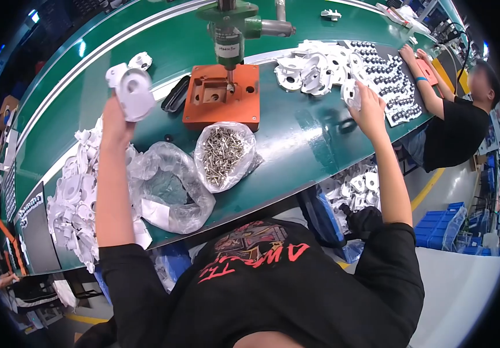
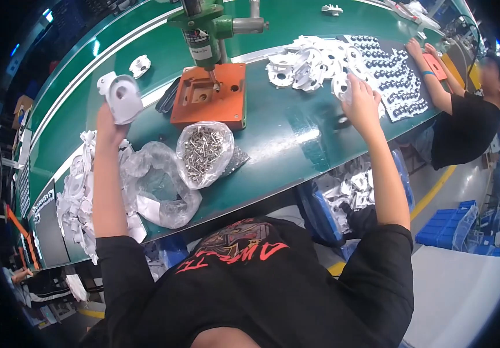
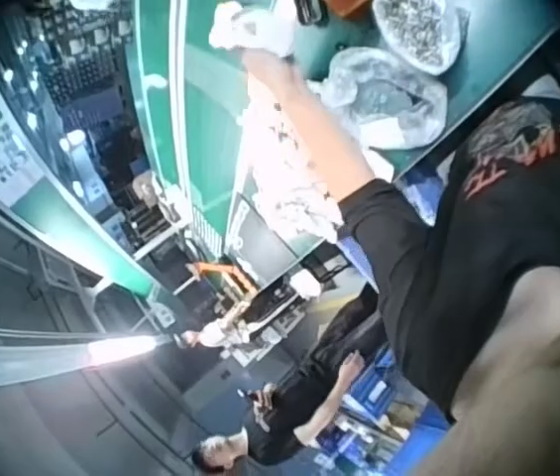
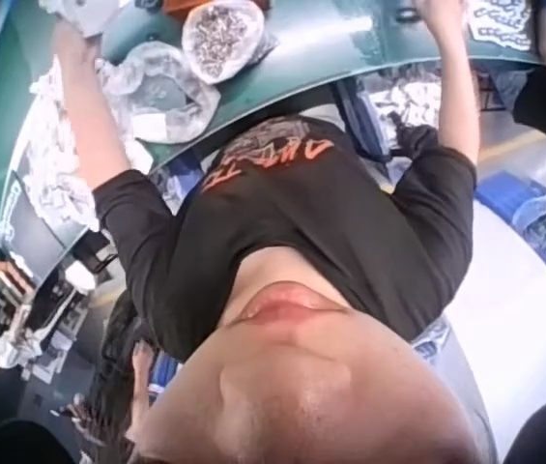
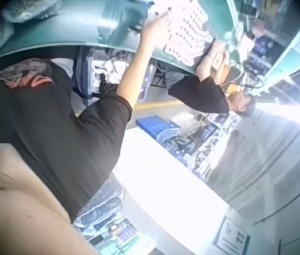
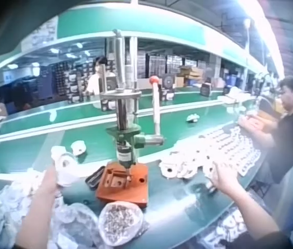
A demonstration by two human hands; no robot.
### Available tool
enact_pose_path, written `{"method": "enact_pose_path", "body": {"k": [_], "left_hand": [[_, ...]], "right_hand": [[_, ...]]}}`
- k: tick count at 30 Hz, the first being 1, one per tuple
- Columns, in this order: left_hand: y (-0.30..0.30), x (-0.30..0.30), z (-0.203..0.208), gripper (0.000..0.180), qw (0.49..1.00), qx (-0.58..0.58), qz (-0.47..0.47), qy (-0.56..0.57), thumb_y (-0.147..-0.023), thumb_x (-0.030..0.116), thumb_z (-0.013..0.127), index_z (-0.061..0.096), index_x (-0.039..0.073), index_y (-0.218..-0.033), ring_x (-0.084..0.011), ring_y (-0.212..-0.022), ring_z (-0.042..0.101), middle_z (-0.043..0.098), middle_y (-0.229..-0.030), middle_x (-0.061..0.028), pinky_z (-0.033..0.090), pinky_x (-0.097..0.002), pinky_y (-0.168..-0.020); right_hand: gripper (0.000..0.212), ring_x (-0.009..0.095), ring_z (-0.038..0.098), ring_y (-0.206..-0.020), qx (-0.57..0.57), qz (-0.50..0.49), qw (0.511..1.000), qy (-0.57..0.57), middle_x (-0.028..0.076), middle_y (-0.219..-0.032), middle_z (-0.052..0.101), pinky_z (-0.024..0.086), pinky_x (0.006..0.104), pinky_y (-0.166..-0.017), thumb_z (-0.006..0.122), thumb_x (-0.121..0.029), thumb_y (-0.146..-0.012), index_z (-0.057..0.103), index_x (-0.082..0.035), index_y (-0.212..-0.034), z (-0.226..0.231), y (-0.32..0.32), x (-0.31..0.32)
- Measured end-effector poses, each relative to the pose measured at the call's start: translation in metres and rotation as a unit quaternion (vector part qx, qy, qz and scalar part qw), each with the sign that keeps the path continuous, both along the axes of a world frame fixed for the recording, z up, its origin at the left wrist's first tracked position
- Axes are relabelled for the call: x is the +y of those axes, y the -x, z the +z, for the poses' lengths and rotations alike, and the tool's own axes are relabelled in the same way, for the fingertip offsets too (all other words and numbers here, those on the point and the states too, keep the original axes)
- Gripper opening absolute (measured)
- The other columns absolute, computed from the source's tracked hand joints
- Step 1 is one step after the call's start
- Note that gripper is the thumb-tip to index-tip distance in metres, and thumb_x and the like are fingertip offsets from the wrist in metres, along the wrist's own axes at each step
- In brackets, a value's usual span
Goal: Assembling small metal components into white plastic parts using a manual hand press machine on a factory line.
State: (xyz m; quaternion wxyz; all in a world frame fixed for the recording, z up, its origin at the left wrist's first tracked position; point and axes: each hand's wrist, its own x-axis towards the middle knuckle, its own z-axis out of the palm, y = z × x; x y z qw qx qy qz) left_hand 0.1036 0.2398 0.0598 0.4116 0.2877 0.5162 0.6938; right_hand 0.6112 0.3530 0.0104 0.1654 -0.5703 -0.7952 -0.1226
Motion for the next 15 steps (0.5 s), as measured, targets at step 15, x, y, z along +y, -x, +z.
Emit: {"method": "enact_pose_path", "body": {"k": [15], "left_hand": [[-0.162,-0.05,-0.001,0.024,0.932,-0.127,-0.319,-0.114,-0.097,0.024,0.045,0.048,0.006,-0.113,-0.006,-0.079,0.057,0.058,-0.095,-0.0002,0.046,-0.0217,-0.064]], "right_hand": [[0.082,0.027,0.053,-0.11,0.341,0.403,0.842,0.111,0.016,-0.122,0.051,0.042,0.0351,-0.093,0.077,-0.009,-0.063,0.039,-0.001,-0.135,0.078,0.164,-0.124]]}}
